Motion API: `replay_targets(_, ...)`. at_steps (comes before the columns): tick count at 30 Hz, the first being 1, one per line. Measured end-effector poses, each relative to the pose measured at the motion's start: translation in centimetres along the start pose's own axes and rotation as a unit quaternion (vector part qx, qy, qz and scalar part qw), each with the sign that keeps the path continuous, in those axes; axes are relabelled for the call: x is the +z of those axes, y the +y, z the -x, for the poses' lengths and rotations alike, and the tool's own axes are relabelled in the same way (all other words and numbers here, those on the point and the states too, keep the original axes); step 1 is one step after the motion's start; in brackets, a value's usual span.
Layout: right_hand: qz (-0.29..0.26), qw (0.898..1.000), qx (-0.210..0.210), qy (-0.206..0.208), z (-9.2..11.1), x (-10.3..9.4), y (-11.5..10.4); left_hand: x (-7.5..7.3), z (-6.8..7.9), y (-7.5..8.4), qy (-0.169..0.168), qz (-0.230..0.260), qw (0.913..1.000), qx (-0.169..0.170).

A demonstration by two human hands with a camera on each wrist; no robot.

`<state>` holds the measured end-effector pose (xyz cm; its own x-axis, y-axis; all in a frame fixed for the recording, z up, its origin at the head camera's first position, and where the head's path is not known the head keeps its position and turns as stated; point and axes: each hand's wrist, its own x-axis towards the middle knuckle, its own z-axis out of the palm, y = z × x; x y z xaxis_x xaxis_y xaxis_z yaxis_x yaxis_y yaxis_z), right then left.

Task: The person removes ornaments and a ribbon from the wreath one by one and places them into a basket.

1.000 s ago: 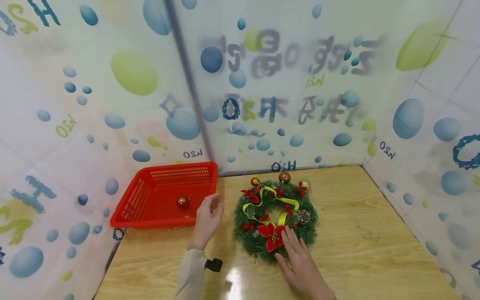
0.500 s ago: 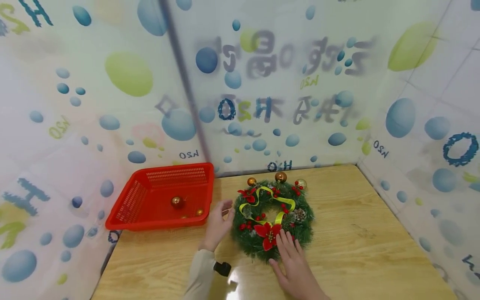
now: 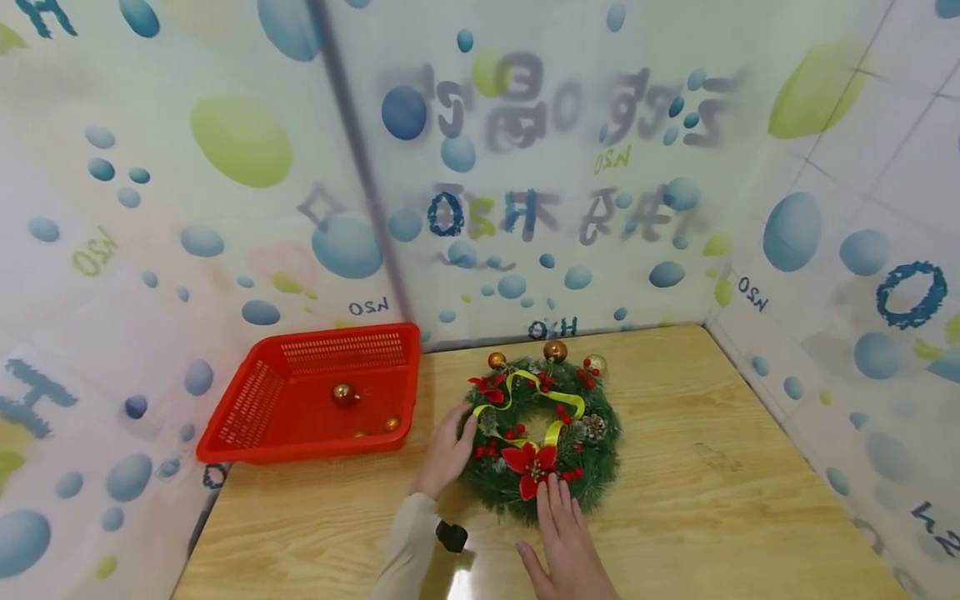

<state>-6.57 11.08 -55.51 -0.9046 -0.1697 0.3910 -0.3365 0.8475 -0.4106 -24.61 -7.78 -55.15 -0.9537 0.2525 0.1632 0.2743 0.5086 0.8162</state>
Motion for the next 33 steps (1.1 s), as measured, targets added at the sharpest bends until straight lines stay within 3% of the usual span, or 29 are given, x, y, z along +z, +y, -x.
replay_targets(10, -0.018, 0.999, 0.031, -0.038, -0.1, 0.6, 0.2, -0.3, 1.0, -0.5, 0.005, -0.020, 0.9996, 0.019)
replay_targets(17, -0.029, 0.997, 0.056, -0.046, -0.3, 0.6, 0.8, -0.6, 2.3, -0.6, 0.003, -0.017, 0.9998, 0.002)
replay_targets(26, -0.112, 0.979, 0.149, -0.088, -1.6, -1.0, 3.2, 0.1, 4.8, 0.3, 0.011, -0.039, 0.9988, 0.029)
replay_targets(30, -0.159, 0.969, 0.166, -0.088, -1.9, -1.8, 4.5, 0.4, 5.8, 0.8, -0.001, -0.054, 0.9978, 0.037)
replay_targets(33, -0.174, 0.968, 0.161, -0.082, -2.0, -2.1, 5.3, 0.6, 6.5, 0.8, -0.002, -0.072, 0.9963, 0.047)
